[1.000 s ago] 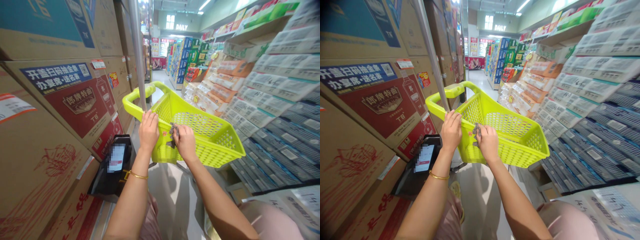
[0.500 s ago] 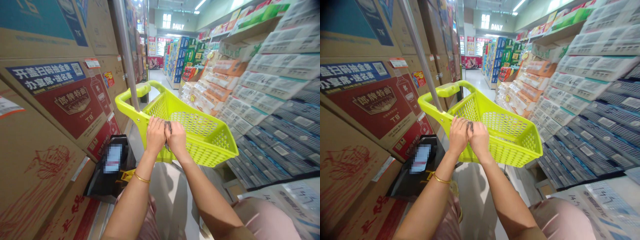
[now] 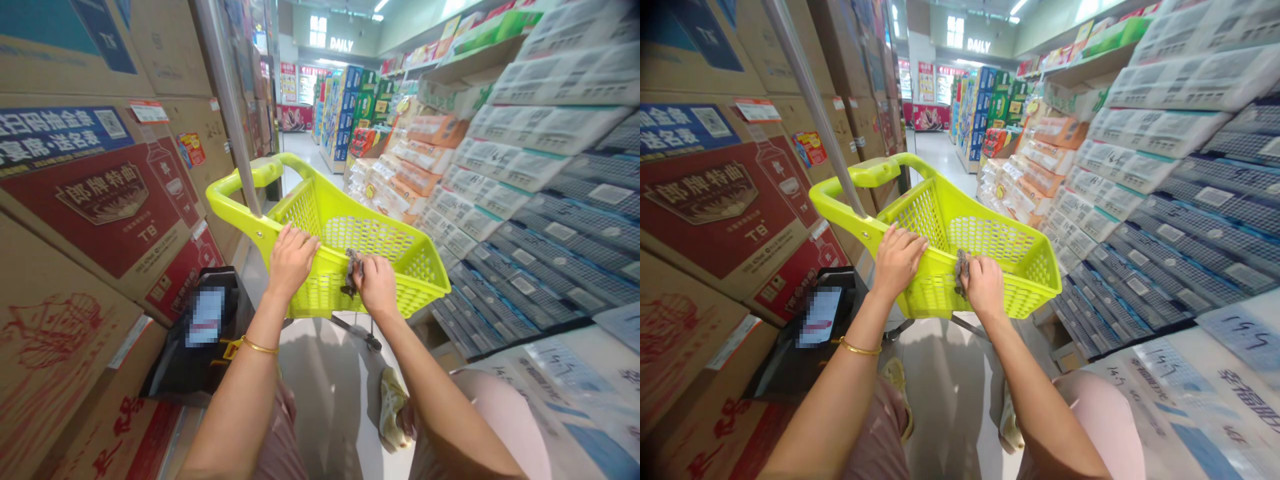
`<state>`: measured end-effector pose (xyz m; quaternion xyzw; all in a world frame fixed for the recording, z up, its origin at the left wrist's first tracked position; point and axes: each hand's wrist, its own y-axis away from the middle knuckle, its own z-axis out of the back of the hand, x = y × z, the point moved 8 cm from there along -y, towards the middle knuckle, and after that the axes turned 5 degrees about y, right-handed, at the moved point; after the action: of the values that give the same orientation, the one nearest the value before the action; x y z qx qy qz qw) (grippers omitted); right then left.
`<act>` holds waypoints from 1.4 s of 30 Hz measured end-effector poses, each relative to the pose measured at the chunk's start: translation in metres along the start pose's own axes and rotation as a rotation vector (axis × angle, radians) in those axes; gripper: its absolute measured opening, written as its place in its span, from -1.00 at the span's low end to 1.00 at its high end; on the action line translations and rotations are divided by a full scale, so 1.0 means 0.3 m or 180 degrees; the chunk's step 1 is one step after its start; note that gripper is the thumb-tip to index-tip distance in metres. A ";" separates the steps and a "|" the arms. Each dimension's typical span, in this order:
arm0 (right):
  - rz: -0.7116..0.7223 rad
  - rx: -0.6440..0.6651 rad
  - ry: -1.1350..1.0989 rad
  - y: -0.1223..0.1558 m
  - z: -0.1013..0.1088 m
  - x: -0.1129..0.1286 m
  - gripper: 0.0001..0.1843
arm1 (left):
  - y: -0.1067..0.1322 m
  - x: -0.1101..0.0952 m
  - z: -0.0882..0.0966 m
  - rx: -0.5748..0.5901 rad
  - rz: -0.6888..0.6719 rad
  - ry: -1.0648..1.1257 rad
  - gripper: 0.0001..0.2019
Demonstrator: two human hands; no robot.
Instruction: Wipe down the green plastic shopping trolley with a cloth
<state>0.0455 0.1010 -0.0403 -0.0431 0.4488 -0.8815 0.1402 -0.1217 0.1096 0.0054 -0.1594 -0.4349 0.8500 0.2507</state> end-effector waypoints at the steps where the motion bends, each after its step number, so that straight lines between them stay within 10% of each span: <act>1: -0.0036 -0.0008 0.0053 0.009 0.008 -0.018 -0.77 | 0.001 0.000 0.000 -0.0007 0.0026 0.0024 -0.77; 7: -0.0622 0.0054 0.0238 0.000 0.037 -0.044 -0.76 | 0.003 -0.016 -0.001 -0.0108 0.0141 -0.0066 -0.76; 18: -0.0575 0.0170 -0.0554 -0.121 -0.020 0.140 -0.74 | 0.016 -0.080 -0.095 0.0280 -0.0091 0.0064 -0.77; 26: -0.0059 0.0130 -0.0255 -0.042 -0.029 0.059 -0.69 | 0.003 -0.070 -0.093 0.0458 -0.0267 -0.0054 -0.78; 36: -0.0640 -0.0191 -0.0233 0.067 0.035 -0.126 -0.76 | 0.006 -0.068 -0.120 0.0395 -0.0238 -0.0015 -0.77; 42: -0.1000 -0.0078 -0.0204 -0.015 0.012 -0.013 -0.72 | 0.008 -0.086 -0.128 0.0289 -0.0113 -0.0168 -0.74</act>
<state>0.0489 0.1018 -0.0344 -0.1426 0.4425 -0.8852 0.0143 -0.0822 0.1191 -0.0171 -0.1177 -0.4052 0.8682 0.2612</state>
